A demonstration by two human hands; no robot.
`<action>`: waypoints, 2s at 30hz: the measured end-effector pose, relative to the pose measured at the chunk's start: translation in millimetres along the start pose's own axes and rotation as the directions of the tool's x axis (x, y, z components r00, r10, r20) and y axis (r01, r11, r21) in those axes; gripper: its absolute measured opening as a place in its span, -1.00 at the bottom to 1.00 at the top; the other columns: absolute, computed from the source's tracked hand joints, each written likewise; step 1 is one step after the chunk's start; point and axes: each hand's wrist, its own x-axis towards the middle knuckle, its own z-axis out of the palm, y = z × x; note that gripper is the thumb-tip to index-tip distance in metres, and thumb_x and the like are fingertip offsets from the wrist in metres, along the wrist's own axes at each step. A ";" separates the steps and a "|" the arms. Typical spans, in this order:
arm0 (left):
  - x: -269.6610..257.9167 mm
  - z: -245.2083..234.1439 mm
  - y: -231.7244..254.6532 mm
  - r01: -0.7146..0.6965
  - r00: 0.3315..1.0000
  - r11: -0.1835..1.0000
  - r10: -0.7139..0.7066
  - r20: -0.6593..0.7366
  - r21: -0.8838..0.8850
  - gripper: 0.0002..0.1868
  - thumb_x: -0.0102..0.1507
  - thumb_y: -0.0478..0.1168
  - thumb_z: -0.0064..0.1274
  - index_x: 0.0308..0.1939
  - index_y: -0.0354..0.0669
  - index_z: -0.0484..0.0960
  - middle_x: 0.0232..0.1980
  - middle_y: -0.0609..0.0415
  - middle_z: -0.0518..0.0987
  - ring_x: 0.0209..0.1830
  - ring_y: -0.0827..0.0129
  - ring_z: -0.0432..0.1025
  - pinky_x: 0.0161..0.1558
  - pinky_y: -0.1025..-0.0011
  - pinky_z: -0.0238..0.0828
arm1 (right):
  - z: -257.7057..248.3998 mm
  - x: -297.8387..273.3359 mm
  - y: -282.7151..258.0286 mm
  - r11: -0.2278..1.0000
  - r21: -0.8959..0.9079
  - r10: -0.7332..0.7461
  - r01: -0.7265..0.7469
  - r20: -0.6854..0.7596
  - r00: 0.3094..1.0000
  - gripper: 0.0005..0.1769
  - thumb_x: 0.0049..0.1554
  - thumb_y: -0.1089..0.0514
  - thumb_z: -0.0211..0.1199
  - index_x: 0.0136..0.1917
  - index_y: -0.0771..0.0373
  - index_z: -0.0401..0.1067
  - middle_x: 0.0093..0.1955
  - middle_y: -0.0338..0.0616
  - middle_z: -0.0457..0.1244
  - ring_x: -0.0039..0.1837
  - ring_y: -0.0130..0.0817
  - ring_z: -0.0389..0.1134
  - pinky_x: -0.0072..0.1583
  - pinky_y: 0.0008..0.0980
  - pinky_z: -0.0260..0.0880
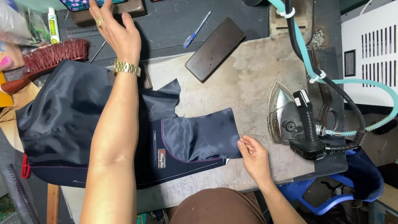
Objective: The person marks fabric with chalk using a template, presses seams with an iron, and trims excess material with shears while constructing a suit jacket.
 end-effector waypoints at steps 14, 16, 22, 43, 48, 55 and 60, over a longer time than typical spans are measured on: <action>-324.6 -125.2 157.0 0.410 0.652 0.911 -0.263 0.711 -0.039 -0.69 0.24 0.09 0.23 -0.40 -0.01 0.67 -0.51 -0.02 0.64 -0.31 -0.05 0.61 -0.31 0.13 0.49 | 29.5 -14.3 28.9 0.272 -0.450 -0.927 0.851 0.115 0.357 -0.87 0.15 0.21 0.40 -0.01 0.25 0.58 -0.13 -0.18 0.38 -0.03 -0.20 0.45 0.03 -0.32 0.48; -344.6 -119.6 155.9 0.364 0.614 0.931 -0.252 0.748 0.015 -0.62 0.23 0.13 0.22 -0.43 -0.06 0.64 -0.50 -0.07 0.64 -0.31 -0.07 0.61 -0.32 0.11 0.49 | 33.1 -25.8 27.8 0.254 -0.423 -0.931 0.870 0.137 0.339 -0.89 0.13 0.29 0.37 -0.03 0.30 0.56 -0.11 -0.11 0.37 0.00 -0.12 0.44 0.04 -0.23 0.48; -366.0 -107.7 140.9 0.382 0.606 0.924 -0.259 0.752 0.011 -0.61 0.27 -0.03 0.16 -0.48 -0.29 0.62 -0.56 -0.22 0.58 -0.39 -0.08 0.60 -0.40 0.11 0.43 | 13.1 -27.6 47.5 0.202 -0.372 -0.933 0.906 0.208 0.294 -0.82 0.20 0.23 0.35 0.04 0.37 0.54 0.13 -0.01 0.41 0.21 -0.07 0.43 0.25 -0.11 0.40; -372.1 -85.9 151.2 0.387 0.676 0.921 -0.246 0.695 -0.050 -0.63 0.23 -0.01 0.25 -0.48 -0.23 0.61 -0.55 -0.07 0.60 -0.45 0.08 0.61 -0.35 0.22 0.52 | 5.4 -10.0 57.0 0.185 -0.259 -0.969 0.948 0.111 0.219 -0.86 0.25 0.24 0.30 0.03 0.37 0.52 0.16 0.10 0.40 0.12 0.01 0.46 0.13 -0.11 0.44; -380.5 -69.8 137.8 0.354 0.697 0.934 -0.222 0.681 -0.057 -0.65 0.26 -0.09 0.14 -0.57 -0.17 0.56 -0.66 0.05 0.57 -0.51 0.18 0.56 -0.34 0.31 0.49 | 2.0 -8.5 59.9 0.190 -0.247 -0.965 0.950 0.129 0.227 -0.87 0.25 0.23 0.29 0.03 0.33 0.52 0.19 0.04 0.41 0.15 -0.03 0.46 0.21 -0.11 0.43; -379.9 -76.6 131.6 0.319 0.726 0.948 -0.243 0.643 -0.002 -0.67 0.20 -0.06 0.12 -0.53 -0.23 0.56 -0.58 -0.16 0.52 -0.42 -0.05 0.51 -0.31 0.14 0.41 | -10.1 8.2 57.5 0.021 -0.435 -0.945 0.900 0.286 0.160 -0.85 0.22 0.31 0.26 0.08 0.32 0.49 0.30 0.01 0.36 0.35 -0.05 0.34 0.42 0.03 0.23; -384.7 -76.3 117.8 0.362 0.727 0.932 -0.298 0.618 0.024 -0.68 0.19 -0.09 0.12 -0.53 -0.25 0.56 -0.56 -0.23 0.52 -0.40 -0.14 0.53 -0.32 0.12 0.42 | -44.5 11.2 46.1 -0.043 -0.509 -0.893 0.859 0.406 0.196 -0.81 0.20 0.25 0.27 0.10 0.25 0.52 0.31 -0.06 0.36 0.42 -0.13 0.31 0.49 0.03 0.19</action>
